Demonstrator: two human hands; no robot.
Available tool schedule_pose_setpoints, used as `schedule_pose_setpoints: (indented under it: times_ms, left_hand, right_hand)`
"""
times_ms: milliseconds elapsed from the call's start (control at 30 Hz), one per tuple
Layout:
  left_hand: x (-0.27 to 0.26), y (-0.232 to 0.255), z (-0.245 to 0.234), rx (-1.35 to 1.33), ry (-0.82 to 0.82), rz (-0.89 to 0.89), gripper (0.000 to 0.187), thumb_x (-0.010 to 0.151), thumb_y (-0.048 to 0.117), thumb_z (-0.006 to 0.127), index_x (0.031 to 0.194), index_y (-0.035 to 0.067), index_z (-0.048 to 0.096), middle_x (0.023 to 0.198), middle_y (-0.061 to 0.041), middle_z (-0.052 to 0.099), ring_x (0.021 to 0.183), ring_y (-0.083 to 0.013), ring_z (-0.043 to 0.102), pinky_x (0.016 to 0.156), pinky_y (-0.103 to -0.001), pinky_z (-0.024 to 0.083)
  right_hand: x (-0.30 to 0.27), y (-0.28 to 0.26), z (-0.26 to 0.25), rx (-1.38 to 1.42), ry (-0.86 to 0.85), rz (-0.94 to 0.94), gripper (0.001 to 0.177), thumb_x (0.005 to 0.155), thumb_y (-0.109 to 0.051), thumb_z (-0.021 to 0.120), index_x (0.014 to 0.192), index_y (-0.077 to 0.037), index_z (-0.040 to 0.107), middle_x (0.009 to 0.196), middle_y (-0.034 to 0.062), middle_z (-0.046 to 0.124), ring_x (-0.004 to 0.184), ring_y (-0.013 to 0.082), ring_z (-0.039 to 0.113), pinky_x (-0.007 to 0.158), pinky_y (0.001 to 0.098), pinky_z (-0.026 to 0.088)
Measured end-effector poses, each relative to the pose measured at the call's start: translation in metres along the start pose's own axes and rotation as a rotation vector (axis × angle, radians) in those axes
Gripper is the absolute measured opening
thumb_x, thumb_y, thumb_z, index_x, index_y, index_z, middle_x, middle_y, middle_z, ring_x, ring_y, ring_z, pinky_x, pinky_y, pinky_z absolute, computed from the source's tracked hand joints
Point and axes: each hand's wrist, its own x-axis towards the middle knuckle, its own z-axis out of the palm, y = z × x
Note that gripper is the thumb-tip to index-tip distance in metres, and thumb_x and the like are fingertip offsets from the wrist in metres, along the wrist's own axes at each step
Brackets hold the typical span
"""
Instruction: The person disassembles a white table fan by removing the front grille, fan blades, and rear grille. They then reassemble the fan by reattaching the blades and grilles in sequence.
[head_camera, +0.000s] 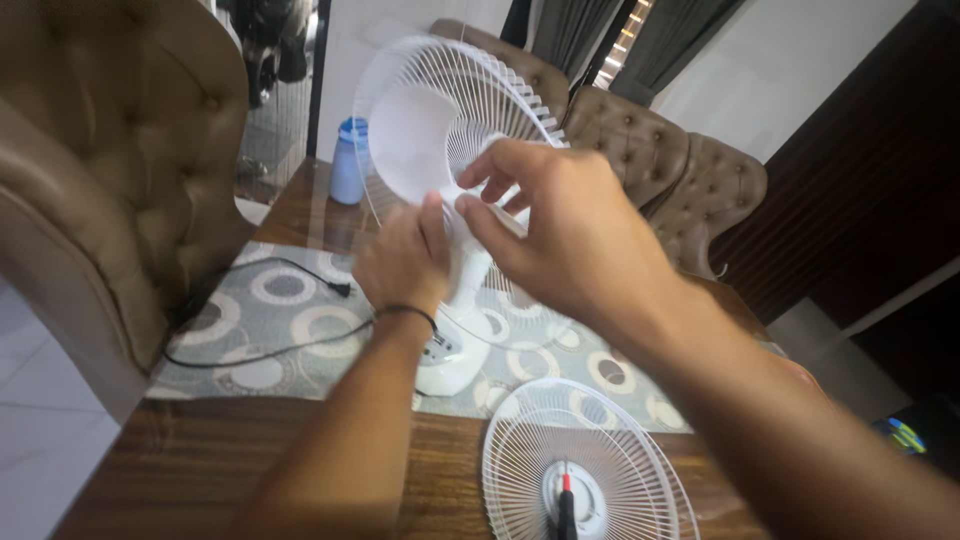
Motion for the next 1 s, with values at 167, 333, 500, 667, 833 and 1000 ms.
schedule_pose_setpoints:
  times_ms: [167,333,500,667,833,1000]
  left_hand:
    - [-0.009,0.005,-0.010,-0.100,-0.111,-0.048,0.042,0.101,0.057,0.043,0.104,0.019,0.062,0.092,-0.011,0.074,0.082,-0.0431,0.070,0.071,-0.058,0.050]
    - [0.000,-0.001,-0.007,-0.129,-0.116,0.002,0.033,0.099,0.049,0.048,0.109,0.020,0.060,0.098,-0.010,0.075,0.082,-0.0427,0.070,0.071,-0.057,0.050]
    - [0.010,-0.020,0.004,-0.002,-0.307,0.092,0.052,0.091,0.045,0.058,0.133,0.015,0.050,0.094,-0.012,0.072,0.078,-0.0404,0.070,0.067,-0.054,0.052]
    - [0.013,-0.031,0.011,-0.209,-0.093,0.324,0.025,0.099,0.039,0.051,0.104,0.015,0.054,0.099,-0.007,0.066,0.081,-0.0353,0.069,0.064,-0.052,0.050]
    - [0.007,-0.034,0.013,-0.264,-0.053,0.383,0.039,0.102,0.051,0.048,0.102,0.013,0.052,0.094,-0.008,0.063,0.079,-0.0348,0.068,0.062,-0.051,0.050]
    - [0.008,-0.024,0.012,-0.268,-0.039,0.297,0.042,0.103,0.055,0.045,0.101,0.014,0.052,0.093,-0.007,0.065,0.079,-0.0332,0.069,0.062,-0.050,0.050]
  right_hand:
    - [0.021,-0.029,-0.009,-0.257,-0.134,0.028,0.044,0.091,-0.036,0.067,0.127,-0.012,0.066,0.092,0.0145,0.077,0.079,0.0331,0.076,0.072,0.0457,0.059]
    - [0.022,-0.048,-0.012,-0.505,-0.312,0.144,0.046,0.098,-0.044,0.062,0.133,-0.015,0.060,0.103,0.0132,0.075,0.103,0.0330,0.070,0.089,0.0476,0.054]
    - [0.047,-0.025,0.042,-0.273,0.062,-0.232,0.045,0.093,-0.023,0.067,0.134,-0.007,0.060,0.141,0.0194,0.055,0.135,0.0353,0.047,0.115,0.0455,0.039]
    - [0.043,-0.003,0.076,-0.511,0.311,-0.112,0.067,0.077,-0.010,0.073,0.141,-0.006,0.053,0.150,0.0290,0.043,0.142,0.0435,0.034,0.118,0.0487,0.026]
    - [0.008,0.000,0.080,-0.296,0.414,0.079,0.061,0.085,-0.019,0.074,0.139,-0.008,0.049,0.143,0.0261,0.049,0.125,0.0430,0.050,0.104,0.0488,0.041]
    - [0.007,-0.005,0.070,0.051,0.389,0.366,0.041,0.094,-0.023,0.068,0.127,-0.009,0.048,0.124,0.0155,0.067,0.073,0.0302,0.076,0.067,0.0439,0.057]
